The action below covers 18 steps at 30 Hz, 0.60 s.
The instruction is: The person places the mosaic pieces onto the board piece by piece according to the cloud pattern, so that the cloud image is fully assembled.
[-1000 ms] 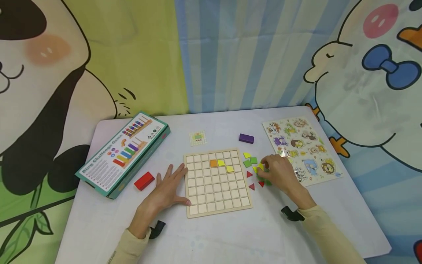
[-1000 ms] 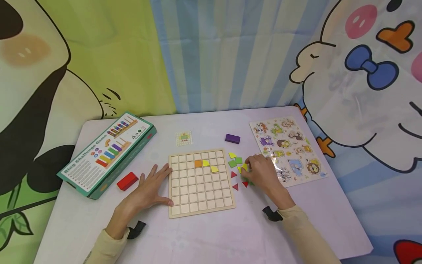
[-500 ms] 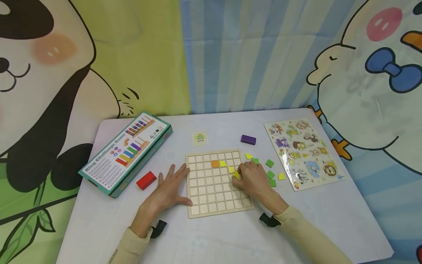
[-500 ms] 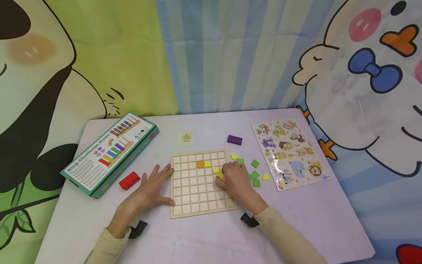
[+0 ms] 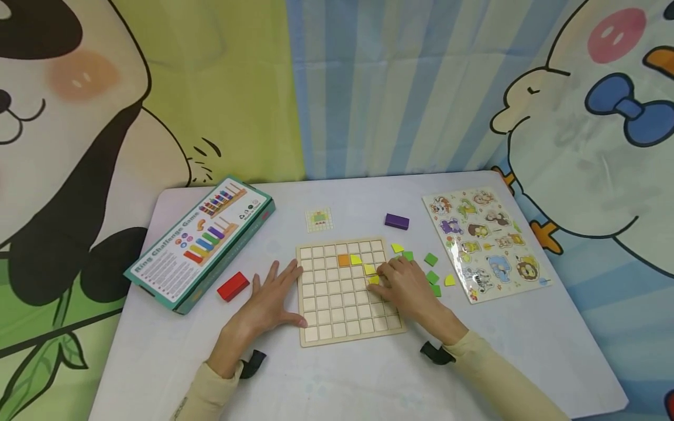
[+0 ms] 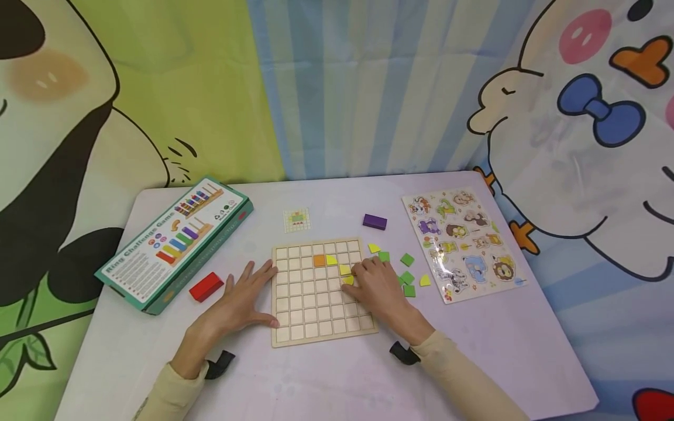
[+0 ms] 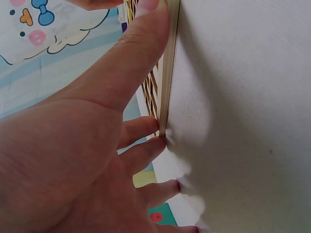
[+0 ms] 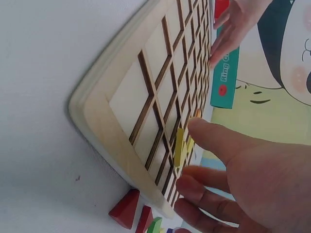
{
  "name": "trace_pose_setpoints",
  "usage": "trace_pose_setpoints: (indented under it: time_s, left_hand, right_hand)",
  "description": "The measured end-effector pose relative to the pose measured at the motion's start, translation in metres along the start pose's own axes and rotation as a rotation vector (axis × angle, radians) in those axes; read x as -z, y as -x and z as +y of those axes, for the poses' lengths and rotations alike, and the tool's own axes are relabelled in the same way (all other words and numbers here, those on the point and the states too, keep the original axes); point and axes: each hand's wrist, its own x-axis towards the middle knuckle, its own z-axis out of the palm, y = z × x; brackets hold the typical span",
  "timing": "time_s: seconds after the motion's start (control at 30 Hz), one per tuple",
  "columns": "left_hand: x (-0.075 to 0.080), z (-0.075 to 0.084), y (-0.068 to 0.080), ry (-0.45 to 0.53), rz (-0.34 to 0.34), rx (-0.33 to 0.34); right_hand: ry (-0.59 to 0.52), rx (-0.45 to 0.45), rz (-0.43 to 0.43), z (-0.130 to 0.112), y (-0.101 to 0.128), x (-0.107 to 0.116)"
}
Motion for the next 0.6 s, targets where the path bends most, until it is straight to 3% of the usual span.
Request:
trace_pose_setpoints:
  time_s: [0.2,0.6]
  left_hand:
    - [0.0003,-0.0006,-0.0004,0.001,0.001,-0.002]
    - [0.0002,-0.0008,-0.0008,0.007,-0.005,0.002]
  right_hand:
    - [-0.04,0.137,-0.023,0.0063,0.0025,0.0017]
    - [-0.117,0.148,0.023,0.0057,-0.0015,-0.0026]
